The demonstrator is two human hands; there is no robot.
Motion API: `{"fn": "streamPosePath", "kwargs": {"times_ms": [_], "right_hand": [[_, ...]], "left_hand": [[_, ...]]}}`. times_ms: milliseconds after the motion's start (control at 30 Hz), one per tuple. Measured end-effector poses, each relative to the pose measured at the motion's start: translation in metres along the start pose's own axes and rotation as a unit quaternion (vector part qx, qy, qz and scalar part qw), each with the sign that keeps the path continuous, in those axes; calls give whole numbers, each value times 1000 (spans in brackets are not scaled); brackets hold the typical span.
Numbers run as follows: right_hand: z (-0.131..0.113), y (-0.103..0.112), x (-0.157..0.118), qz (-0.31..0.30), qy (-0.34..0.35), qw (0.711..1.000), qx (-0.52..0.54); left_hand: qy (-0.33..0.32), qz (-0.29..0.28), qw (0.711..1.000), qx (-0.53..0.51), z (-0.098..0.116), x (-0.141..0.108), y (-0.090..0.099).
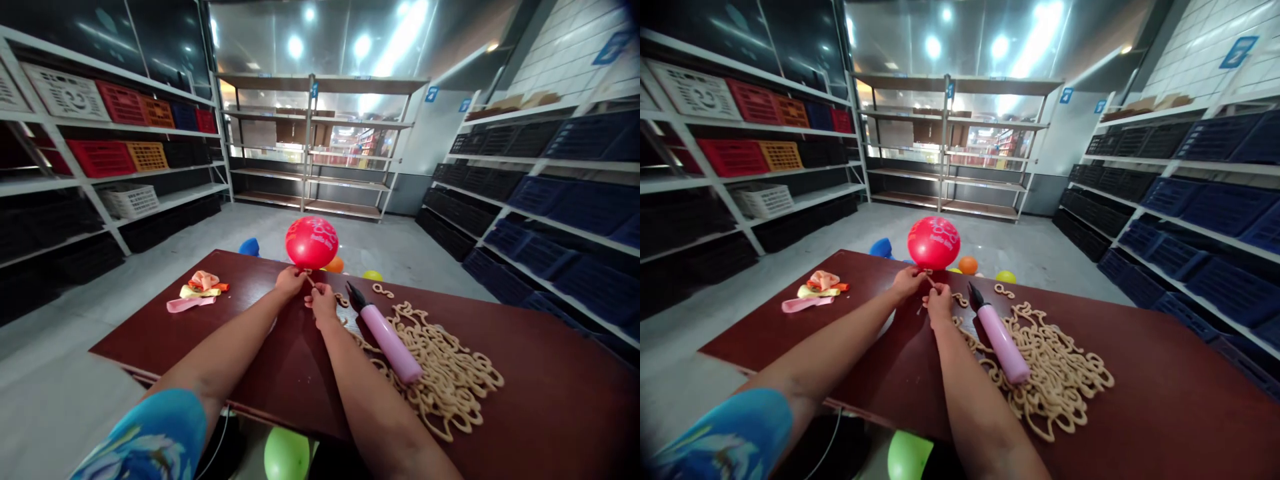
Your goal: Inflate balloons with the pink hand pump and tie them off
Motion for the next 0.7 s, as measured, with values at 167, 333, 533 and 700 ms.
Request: {"fn": "streamPosePath", "kwargs": {"times_ms": [167,333,533,700], "right_hand": [[1,0,1,-18,-3,1000,-1],[1,-2,-1,-27,3,999,-22],[-1,-3,-6,-37,23,997,-62],[0,-2,-5,-36,27,996,-77]], "left_hand": [[8,52,998,-41,-13,-7,12],[-19,62,992,108,-48,-38,65],[69,64,951,295,-88,-58,142],[204,205,948,134,-110,-65,175]]}}
Point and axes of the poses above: each hand's wrist, its own x-axis towards the middle knuckle, its own y-axis out of the back of the hand, z = x × y, the point moved 4 cm from there along x, towards the middle knuckle, and after that the axes turned 12 degrees about -y, right-handed, at the moved point
